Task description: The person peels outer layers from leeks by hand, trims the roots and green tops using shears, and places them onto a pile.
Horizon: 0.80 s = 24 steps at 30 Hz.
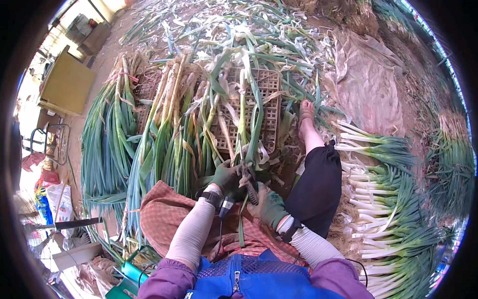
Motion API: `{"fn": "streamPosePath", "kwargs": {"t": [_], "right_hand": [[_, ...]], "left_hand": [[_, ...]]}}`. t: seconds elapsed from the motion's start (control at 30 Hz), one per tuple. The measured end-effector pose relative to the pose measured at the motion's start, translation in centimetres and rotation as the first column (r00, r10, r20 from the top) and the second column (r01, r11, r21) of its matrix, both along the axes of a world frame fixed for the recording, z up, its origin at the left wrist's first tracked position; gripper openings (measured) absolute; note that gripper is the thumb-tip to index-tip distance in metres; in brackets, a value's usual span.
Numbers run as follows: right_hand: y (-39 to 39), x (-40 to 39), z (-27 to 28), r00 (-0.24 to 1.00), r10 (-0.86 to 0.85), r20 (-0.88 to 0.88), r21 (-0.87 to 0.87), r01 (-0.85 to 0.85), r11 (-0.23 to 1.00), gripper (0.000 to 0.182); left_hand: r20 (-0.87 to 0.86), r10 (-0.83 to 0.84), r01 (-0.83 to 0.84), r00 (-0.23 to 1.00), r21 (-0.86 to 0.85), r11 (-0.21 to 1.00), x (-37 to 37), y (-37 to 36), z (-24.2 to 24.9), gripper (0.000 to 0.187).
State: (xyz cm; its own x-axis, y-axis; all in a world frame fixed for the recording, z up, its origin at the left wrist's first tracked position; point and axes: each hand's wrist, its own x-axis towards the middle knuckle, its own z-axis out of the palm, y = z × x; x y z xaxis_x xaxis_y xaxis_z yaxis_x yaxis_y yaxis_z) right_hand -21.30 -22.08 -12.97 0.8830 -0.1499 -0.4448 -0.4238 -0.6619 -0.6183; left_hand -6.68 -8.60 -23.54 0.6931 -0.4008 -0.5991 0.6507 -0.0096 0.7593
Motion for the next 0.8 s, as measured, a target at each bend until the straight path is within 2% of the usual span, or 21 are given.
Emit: {"fn": "streamPosePath", "kwargs": {"t": [0.07,0.17,0.2,0.3,0.43,0.6,0.63,0.7,0.8], "right_hand": [[0.2,-0.5,-0.6,0.999,-0.015,-0.038,-0.052,0.013,0.999,0.088],[0.1,-0.1,-0.4,0.999,0.015,-0.048,-0.135,-0.022,0.991,0.090],[-0.3,0.7,-0.3,0.999,0.033,-0.039,-0.168,-0.039,0.985,0.090],[-1.2,4.1,0.7,0.993,0.061,-0.103,-0.133,-0.074,0.988,0.090],[-2.9,9.9,0.2,0.996,-0.007,-0.086,-0.167,-0.007,0.986,0.088],[-5.5,16.9,-0.4,0.995,0.028,-0.097,-0.305,-0.057,0.951,0.084],[-5.9,17.9,-0.2,0.995,0.040,-0.096,-0.324,-0.070,0.943,0.083],[-6.3,19.1,1.2,0.989,-0.015,-0.148,-0.229,-0.019,0.973,0.082],[-6.1,18.8,1.7,0.986,0.078,-0.146,-0.260,-0.114,0.959,0.082]], "left_hand": [[-0.041,0.063,-0.067,0.997,-0.094,0.993,-0.6,0.2,0.6,0.026],[0.037,-0.021,0.019,0.999,0.050,0.999,0.0,0.5,-0.4,0.025],[0.025,0.001,-0.001,1.000,0.024,1.000,-0.1,0.4,-0.8,0.025],[0.002,-0.091,0.090,0.996,0.103,0.991,0.1,0.3,-0.6,0.027],[-0.007,-0.076,0.077,0.997,0.086,0.993,-0.2,0.3,0.3,0.029],[-0.034,-0.019,0.020,0.999,0.008,1.000,-1.0,-0.1,0.8,0.026],[-0.040,-0.049,0.051,0.998,0.046,0.998,-0.9,-0.1,1.4,0.026],[-0.056,-0.106,0.112,0.993,0.121,0.986,-0.7,-0.1,2.0,0.026],[0.035,-0.294,0.279,0.955,0.221,0.935,-0.3,0.4,1.3,0.032]]}}
